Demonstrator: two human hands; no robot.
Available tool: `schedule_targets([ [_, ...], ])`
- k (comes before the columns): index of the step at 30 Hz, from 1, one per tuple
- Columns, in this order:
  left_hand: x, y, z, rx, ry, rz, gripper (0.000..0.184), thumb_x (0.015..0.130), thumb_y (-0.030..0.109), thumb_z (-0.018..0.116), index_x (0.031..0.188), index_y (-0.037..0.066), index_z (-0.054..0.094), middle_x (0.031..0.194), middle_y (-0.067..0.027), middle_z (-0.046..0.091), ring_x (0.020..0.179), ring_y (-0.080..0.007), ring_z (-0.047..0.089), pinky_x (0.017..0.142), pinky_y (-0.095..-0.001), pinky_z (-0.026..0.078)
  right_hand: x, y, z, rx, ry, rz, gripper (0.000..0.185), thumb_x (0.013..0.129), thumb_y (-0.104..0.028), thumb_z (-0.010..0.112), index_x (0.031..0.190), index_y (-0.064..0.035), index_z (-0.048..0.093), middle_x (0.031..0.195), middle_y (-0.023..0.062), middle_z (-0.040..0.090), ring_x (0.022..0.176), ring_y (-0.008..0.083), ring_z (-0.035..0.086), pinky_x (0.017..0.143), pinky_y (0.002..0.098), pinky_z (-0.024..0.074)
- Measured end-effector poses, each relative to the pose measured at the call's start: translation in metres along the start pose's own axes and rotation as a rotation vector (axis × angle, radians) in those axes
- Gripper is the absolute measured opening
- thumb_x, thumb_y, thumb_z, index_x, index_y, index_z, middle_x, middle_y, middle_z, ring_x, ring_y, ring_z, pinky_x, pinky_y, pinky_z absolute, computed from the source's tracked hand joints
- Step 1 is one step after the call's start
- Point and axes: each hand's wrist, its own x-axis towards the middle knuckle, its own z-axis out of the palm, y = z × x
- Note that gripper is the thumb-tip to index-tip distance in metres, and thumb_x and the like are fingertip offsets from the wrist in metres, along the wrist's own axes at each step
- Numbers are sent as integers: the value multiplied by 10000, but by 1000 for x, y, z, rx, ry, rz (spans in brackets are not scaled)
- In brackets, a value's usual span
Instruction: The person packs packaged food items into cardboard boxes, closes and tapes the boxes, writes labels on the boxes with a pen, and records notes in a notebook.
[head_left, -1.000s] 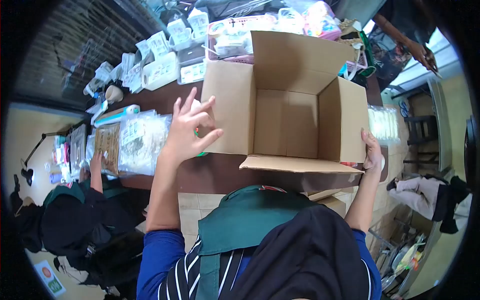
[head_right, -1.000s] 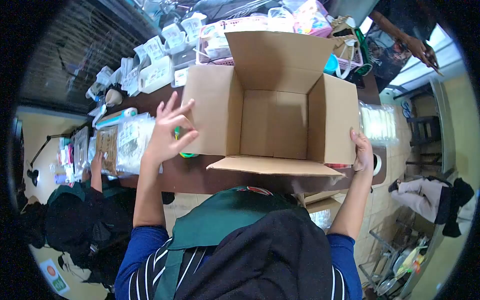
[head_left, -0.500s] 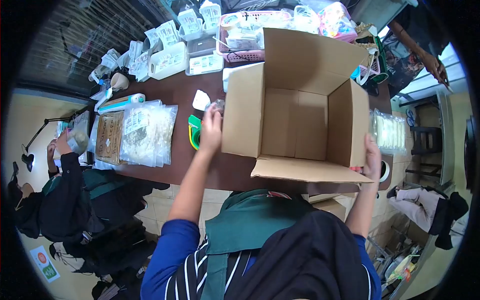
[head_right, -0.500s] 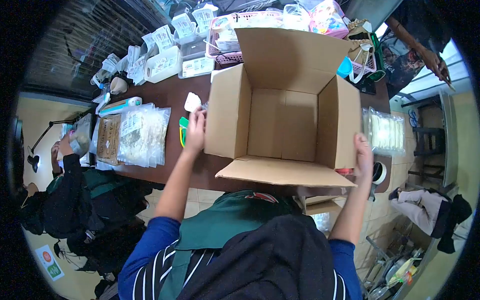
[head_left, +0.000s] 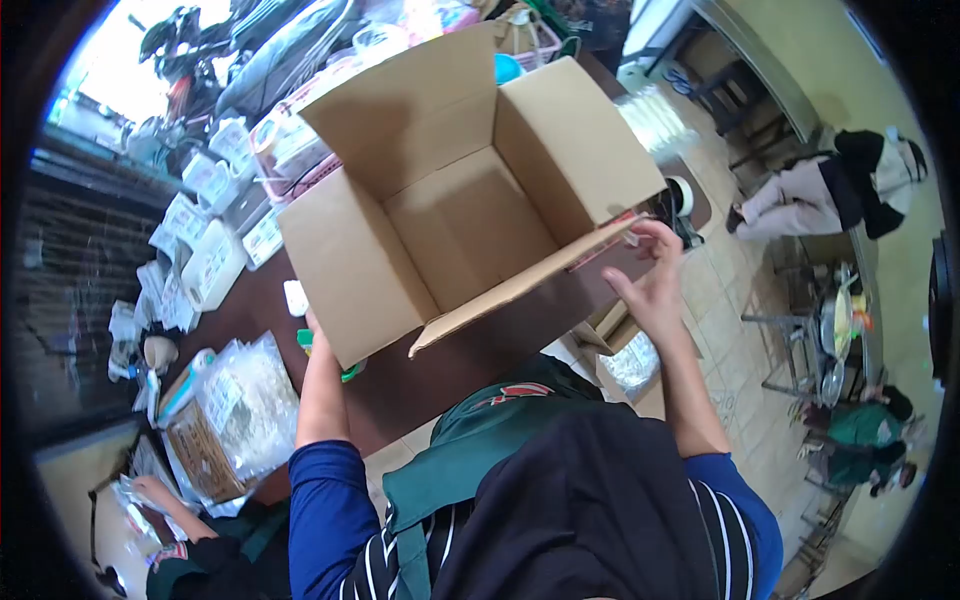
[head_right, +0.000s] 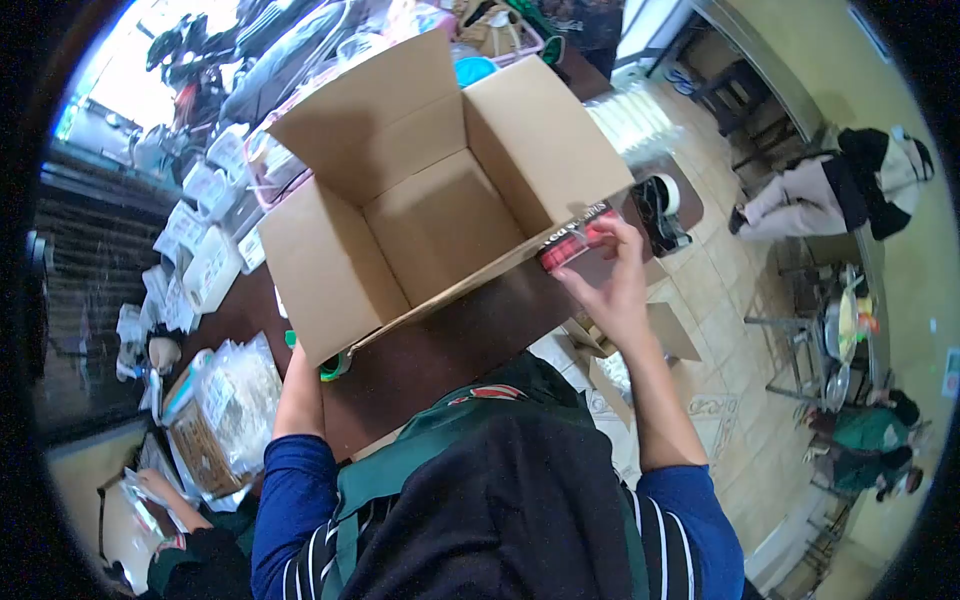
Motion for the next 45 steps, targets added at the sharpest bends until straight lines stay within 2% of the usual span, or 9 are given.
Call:
schedule_targets([
  [5, -13, -33, -22, 174, 494, 214, 274, 710, 238, 631, 823, 4, 548, 748, -143, 551, 701, -338, 553, 649, -412, 462, 7, -24, 13, 96, 119, 122, 458, 716, -121, 734, 1090, -63, 475, 945, 76, 547, 728, 154, 566, 625, 266, 438],
  [8, -70, 2, -107, -178, 530, -170, 234, 670, 142, 655, 680, 34, 447, 572, -95, 472, 540, -221, 494, 542, -351, 414, 15, -26, 21, -154, 201, -54, 78, 820, -81, 602, 830, -28, 546, 707, 108, 537, 592, 233, 559, 530, 313, 434],
  [11, -94, 3, -142, -755, 619, 54, 78, 724, -20, 548, 752, 15, 484, 683, -19, 508, 621, -107, 494, 578, -258, 415, 9, -31, 29, -391, 171, -219, 102, 800, -78, 609, 761, -33, 526, 670, 109, 514, 555, 278, 536, 504, 345, 430],
  [19, -130, 179, -156, -513, 375, 942, 242, 836, 282, 539, 862, 43, 522, 747, -115, 498, 693, -283, 502, 629, -383, 414, -1, -49, 36, -440, 214, -161, 76, 781, -94, 597, 769, -55, 533, 659, 110, 536, 569, 290, 563, 508, 367, 448],
  [23, -118, 199, -133, -661, 377, 915, 267, 805, 315, 602, 822, 63, 515, 728, -98, 494, 672, -275, 496, 603, -377, 410, -7, -60, 42, -416, 212, -127, 50, 771, -89, 580, 765, -60, 539, 663, 112, 543, 578, 280, 575, 513, 362, 456],
  [29, -118, 217, -131, -581, 259, 1008, 212, 805, 225, 606, 834, 40, 507, 750, -125, 519, 713, -319, 520, 649, -386, 430, -82, -93, 121, -74, -580, -510, 132, 750, -172, 576, 821, -62, 593, 693, 79, 596, 545, 257, 539, 509, 393, 429],
  [35, -126, 172, -168, -505, 491, 917, 311, 815, 355, 607, 800, 54, 528, 735, -116, 544, 706, -311, 554, 612, -382, 444, -150, -52, 142, 70, -986, -230, 150, 770, -107, 524, 895, -62, 595, 765, 114, 601, 753, 311, 600, 705, 429, 459],
  [39, -163, 103, -157, -981, 617, 489, 333, 933, 286, 442, 779, 8, 544, 651, -25, 495, 557, -68, 442, 470, -239, 346, -142, -28, 158, 227, -971, -6, 178, 754, -46, 516, 920, -52, 579, 900, 149, 604, 826, 349, 589, 728, 421, 470],
  [45, -253, 38, -107, -887, 420, -86, 332, 926, 309, 456, 782, 25, 551, 664, -23, 518, 541, -59, 459, 455, -229, 372, -122, -36, 223, 31, -846, -142, 191, 822, -98, 503, 993, -53, 577, 914, 186, 602, 840, 358, 587, 738, 424, 478],
])
